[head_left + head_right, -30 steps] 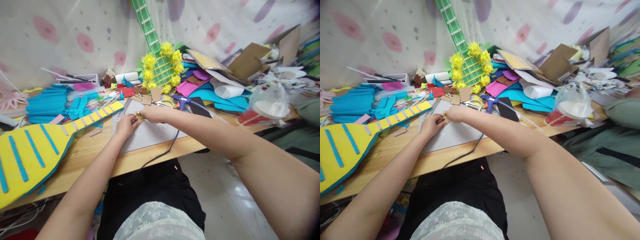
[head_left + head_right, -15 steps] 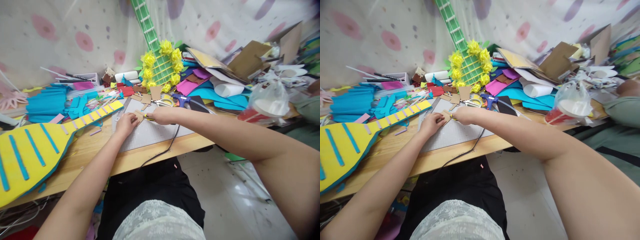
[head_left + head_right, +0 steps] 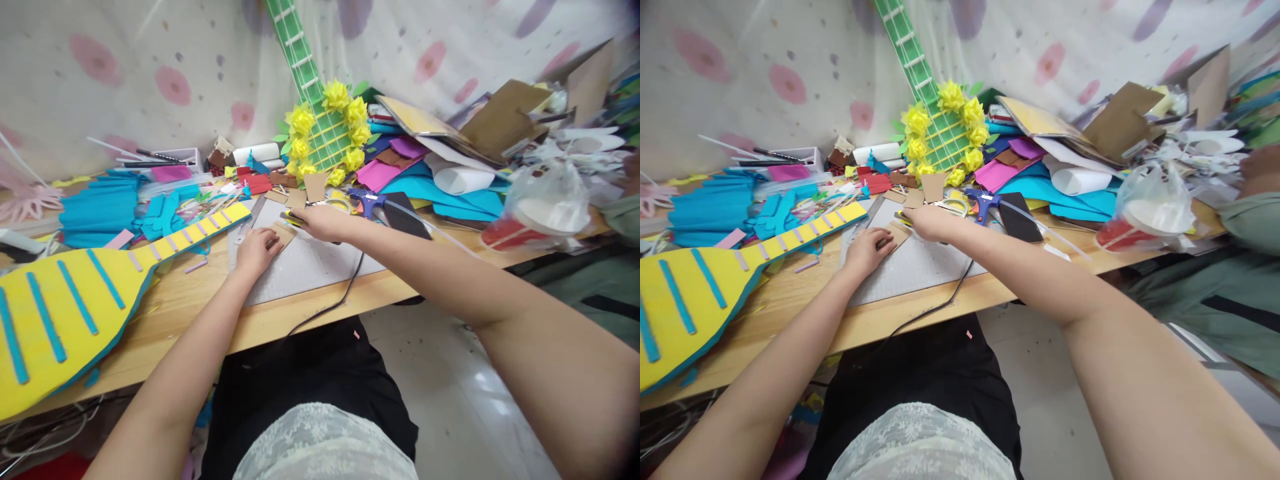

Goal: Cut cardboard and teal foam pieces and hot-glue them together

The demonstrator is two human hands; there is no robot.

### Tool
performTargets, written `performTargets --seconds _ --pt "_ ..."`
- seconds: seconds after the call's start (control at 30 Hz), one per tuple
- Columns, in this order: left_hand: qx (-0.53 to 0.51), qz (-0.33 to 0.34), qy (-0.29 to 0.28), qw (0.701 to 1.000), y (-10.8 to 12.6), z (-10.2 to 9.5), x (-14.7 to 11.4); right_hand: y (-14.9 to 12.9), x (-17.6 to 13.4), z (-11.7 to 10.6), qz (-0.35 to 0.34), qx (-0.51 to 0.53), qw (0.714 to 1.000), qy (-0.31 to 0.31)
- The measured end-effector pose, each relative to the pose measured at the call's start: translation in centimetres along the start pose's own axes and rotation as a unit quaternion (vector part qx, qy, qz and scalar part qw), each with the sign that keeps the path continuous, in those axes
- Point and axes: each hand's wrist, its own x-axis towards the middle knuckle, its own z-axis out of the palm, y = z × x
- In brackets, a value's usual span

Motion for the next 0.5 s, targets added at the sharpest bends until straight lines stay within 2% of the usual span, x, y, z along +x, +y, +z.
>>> performTargets --seconds 0.13,0.23,0.5 --pt "0.001 0.006 -0.007 1.0 -0.2 0.1 0.1 -1.6 1.5 2.0 -0.012 -0.002 1.0 0.015" --pt "0.004 0.012 -0.006 1.0 -0.2 0.1 0.1 -2.0 1.8 2.7 -0.02 0.002 1.0 0.011" --pt "-0.009 0.014 -0.004 1.0 -0.1 0.0 0.1 -2.3 1.5 1.6 -0.047 -0.013 0.999 0.002"
